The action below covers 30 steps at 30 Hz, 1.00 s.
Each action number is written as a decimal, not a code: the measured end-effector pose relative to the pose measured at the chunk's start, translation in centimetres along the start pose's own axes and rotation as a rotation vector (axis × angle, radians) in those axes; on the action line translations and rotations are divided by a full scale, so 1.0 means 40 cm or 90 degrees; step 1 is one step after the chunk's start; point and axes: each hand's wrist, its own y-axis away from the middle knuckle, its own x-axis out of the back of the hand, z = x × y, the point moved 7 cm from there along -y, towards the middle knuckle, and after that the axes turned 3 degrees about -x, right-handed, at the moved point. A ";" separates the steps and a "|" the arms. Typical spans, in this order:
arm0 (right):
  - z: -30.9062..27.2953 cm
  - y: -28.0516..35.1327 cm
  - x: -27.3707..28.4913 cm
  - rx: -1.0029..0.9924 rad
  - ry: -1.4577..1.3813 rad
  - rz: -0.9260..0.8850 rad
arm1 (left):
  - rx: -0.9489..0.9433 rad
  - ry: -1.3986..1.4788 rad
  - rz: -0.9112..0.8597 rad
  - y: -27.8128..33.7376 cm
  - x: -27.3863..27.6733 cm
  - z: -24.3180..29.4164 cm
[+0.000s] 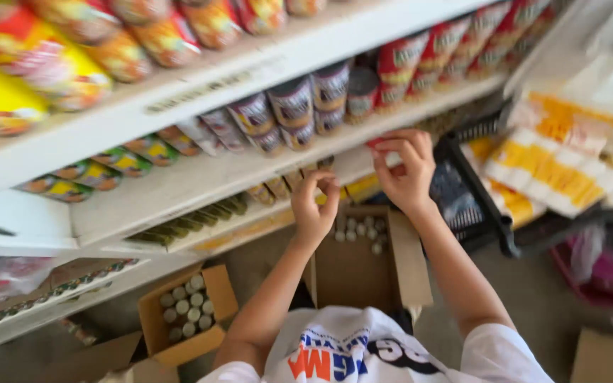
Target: The person organizes and shelves various canned goods in a grocery store.
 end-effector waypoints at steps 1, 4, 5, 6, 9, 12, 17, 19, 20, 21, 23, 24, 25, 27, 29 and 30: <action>0.042 0.062 -0.016 -0.048 -0.008 -0.024 | 0.049 0.014 -0.057 0.054 -0.038 -0.043; 0.173 0.261 -0.050 -0.178 -0.005 -0.095 | 0.188 0.029 -0.178 0.251 -0.135 -0.191; 0.219 0.335 -0.061 -0.232 -0.005 -0.130 | 0.252 0.024 -0.223 0.331 -0.165 -0.245; 0.266 0.438 -0.073 -0.254 0.004 -0.135 | 0.268 0.030 -0.240 0.408 -0.173 -0.286; 0.443 0.730 -0.149 -0.397 -0.010 -0.197 | 0.359 -0.047 -0.323 0.621 -0.215 -0.466; 0.581 1.041 -0.223 -0.508 -0.007 -0.240 | 0.414 -0.133 -0.418 0.878 -0.235 -0.647; 0.840 1.595 -0.405 -0.632 0.124 -0.439 | 0.522 -0.225 -0.567 1.284 -0.303 -0.969; 0.934 1.727 -0.478 -0.697 0.155 -0.489 | 0.559 -0.237 -0.610 1.369 -0.346 -1.067; 0.985 1.802 -0.510 -0.755 0.189 -0.538 | 0.591 -0.246 -0.647 1.418 -0.370 -1.118; 1.050 1.853 -0.549 -0.760 0.189 -0.541 | 0.595 -0.245 -0.651 1.462 -0.398 -1.171; 1.148 1.986 -0.606 -0.858 0.218 -0.600 | 0.611 -0.255 -0.689 1.556 -0.432 -1.251; 1.194 2.015 -0.634 -0.865 0.216 -0.606 | 0.619 -0.257 -0.695 1.620 -0.451 -1.298; 1.237 2.044 -0.658 -0.875 0.225 -0.615 | 0.609 -0.253 -0.687 1.676 -0.470 -1.339; 1.317 2.106 -0.701 -0.885 0.234 -0.625 | 0.601 -0.250 -0.678 1.757 -0.508 -1.387; 1.394 2.110 -0.759 -0.599 0.434 -0.684 | 0.552 -0.268 -0.699 1.783 -0.560 -1.411; 1.437 2.150 -0.781 -0.596 0.438 -0.676 | 0.545 -0.265 -0.696 1.790 -0.606 -1.424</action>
